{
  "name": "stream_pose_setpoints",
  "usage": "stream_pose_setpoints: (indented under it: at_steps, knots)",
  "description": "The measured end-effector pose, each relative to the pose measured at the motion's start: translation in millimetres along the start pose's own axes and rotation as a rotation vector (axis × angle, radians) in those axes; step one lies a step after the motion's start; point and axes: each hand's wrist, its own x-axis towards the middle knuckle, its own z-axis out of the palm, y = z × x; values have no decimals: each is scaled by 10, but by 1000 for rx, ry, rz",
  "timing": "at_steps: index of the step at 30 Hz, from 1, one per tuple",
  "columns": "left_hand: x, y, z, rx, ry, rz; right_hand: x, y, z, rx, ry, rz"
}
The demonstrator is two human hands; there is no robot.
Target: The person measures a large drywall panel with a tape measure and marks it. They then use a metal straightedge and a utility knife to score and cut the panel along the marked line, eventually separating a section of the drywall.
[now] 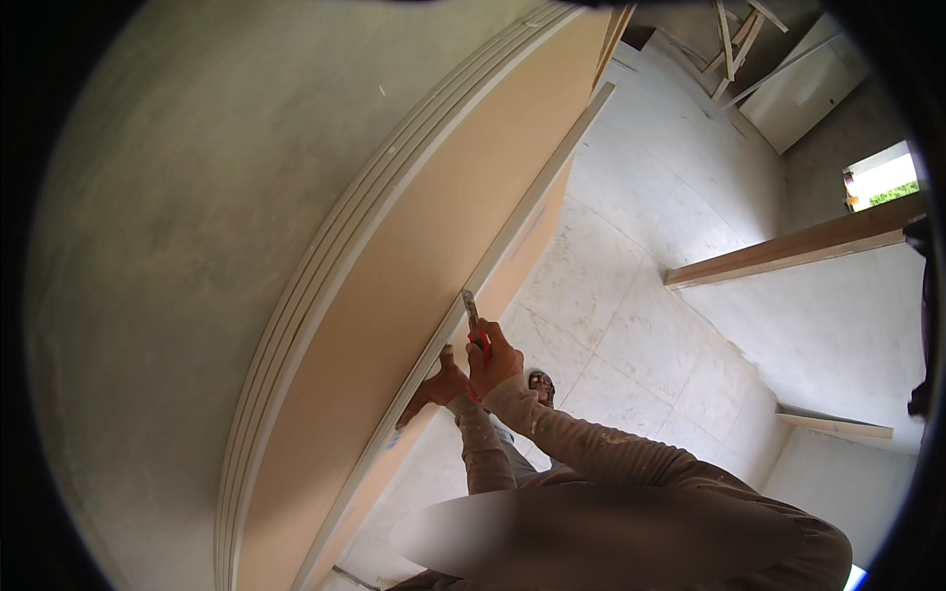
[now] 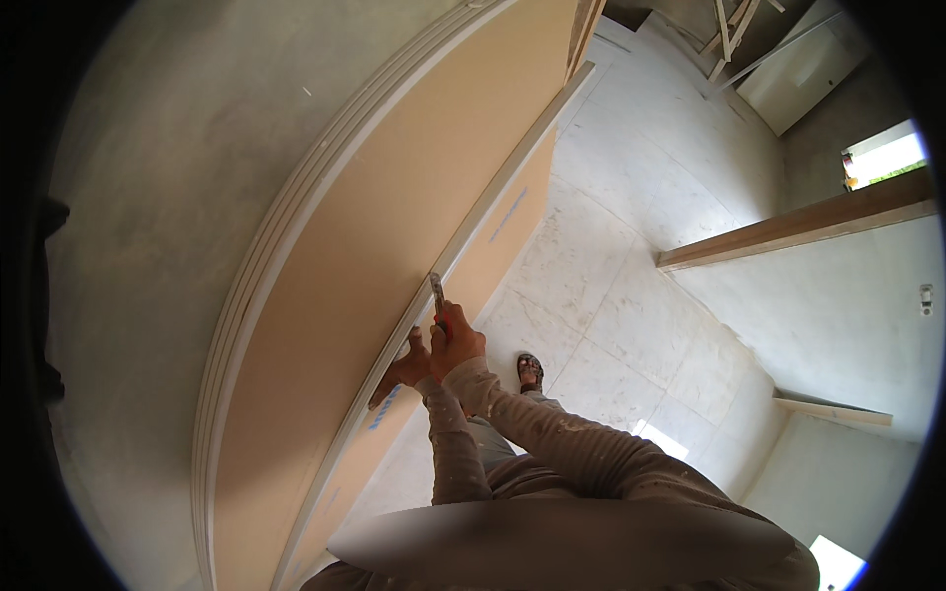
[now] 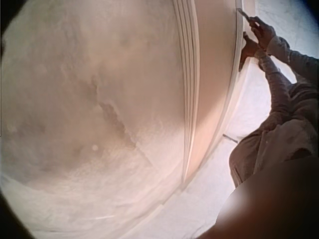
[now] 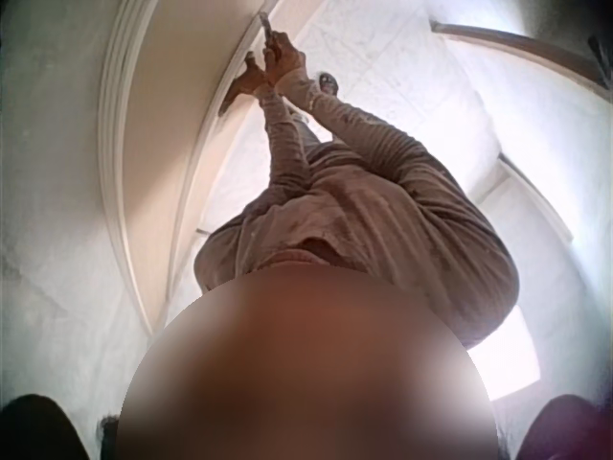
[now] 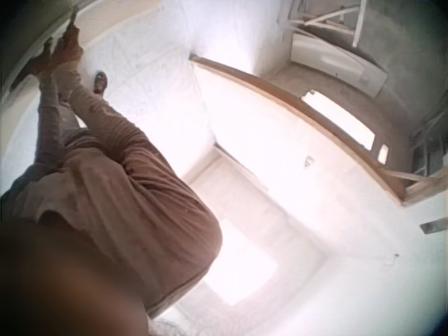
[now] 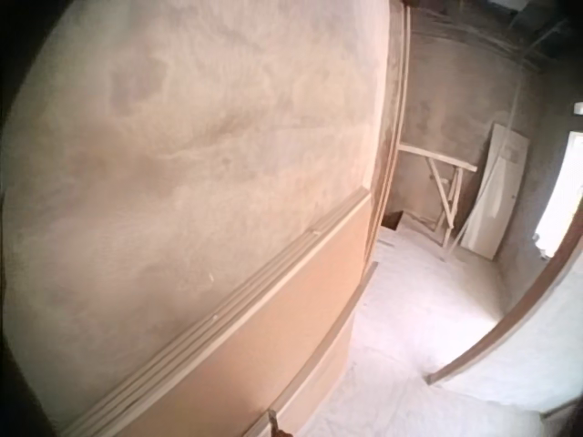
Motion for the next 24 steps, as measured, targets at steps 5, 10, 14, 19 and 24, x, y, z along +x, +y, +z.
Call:
stream_pose_setpoints:
  at_steps: [5,10,14,19,24]
  knots:
    - [-84,-134,44,235,11,150,-205,-143,-60,52,-88,33]
    - [-241,-35,-17,234,50,179,-285,-355,-235,53,-153,81]
    - [-312,51,-107,226,79,201,-350,-542,-359,152,-231,137]
    - [-324,223,-183,269,131,225,-439,-760,-784,166,-351,121]
    - [-336,433,-156,405,245,229,-582,-382,-1380,219,-351,72]
